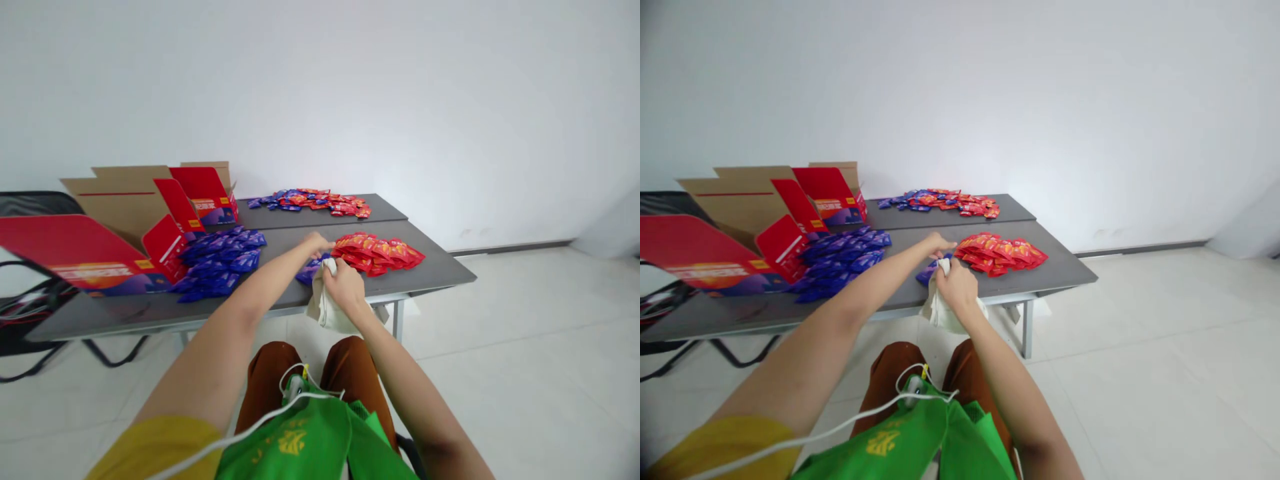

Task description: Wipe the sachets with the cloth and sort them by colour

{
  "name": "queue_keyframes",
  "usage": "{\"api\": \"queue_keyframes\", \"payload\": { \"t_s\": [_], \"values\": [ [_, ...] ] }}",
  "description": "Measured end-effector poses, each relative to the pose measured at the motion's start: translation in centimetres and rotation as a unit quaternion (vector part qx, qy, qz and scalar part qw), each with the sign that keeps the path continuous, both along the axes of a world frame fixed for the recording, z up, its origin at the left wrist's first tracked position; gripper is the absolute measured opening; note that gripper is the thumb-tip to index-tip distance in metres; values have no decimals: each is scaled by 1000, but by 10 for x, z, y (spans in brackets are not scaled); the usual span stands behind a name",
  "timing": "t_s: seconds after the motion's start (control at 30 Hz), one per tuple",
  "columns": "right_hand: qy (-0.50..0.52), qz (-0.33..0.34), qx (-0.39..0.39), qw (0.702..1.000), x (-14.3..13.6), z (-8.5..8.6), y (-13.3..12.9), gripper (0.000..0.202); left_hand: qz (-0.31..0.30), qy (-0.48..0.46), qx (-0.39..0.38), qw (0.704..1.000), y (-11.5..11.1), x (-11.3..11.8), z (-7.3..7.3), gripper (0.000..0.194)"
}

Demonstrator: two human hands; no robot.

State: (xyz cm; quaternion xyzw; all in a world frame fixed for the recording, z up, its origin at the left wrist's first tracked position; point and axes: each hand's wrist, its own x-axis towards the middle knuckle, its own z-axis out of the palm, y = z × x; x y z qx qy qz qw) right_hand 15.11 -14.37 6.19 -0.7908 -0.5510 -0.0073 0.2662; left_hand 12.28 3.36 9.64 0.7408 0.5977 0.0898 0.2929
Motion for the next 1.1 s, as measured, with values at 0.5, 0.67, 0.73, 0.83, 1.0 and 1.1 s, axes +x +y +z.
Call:
{"api": "queue_keyframes", "payload": {
  "t_s": [0.5, 0.67, 0.73, 0.83, 1.0, 1.1],
  "values": [
    [-107, 98, -33, 989, -21, -46, 54, 32, -193, -13, 252, 948, -83, -133, -101, 42],
    [-118, 90, -42, 988, -26, -46, 65, 30, -196, 87, 205, 955, -90, -133, -94, 51],
    [-116, 80, -45, 989, -21, -45, 73, 30, -171, 83, 218, 957, -93, -130, -96, 52],
    [-105, 40, -56, 992, -9, -41, 90, 34, -117, 67, 261, 956, -100, -126, -100, 56],
    [-97, 6, -83, 992, 0, -34, 109, 36, -139, 74, 229, 961, -100, -127, -93, 65],
    [-122, 55, -72, 988, -1, -35, 103, 32, -158, 90, 206, 961, -94, -130, -84, 69]
  ]
}}
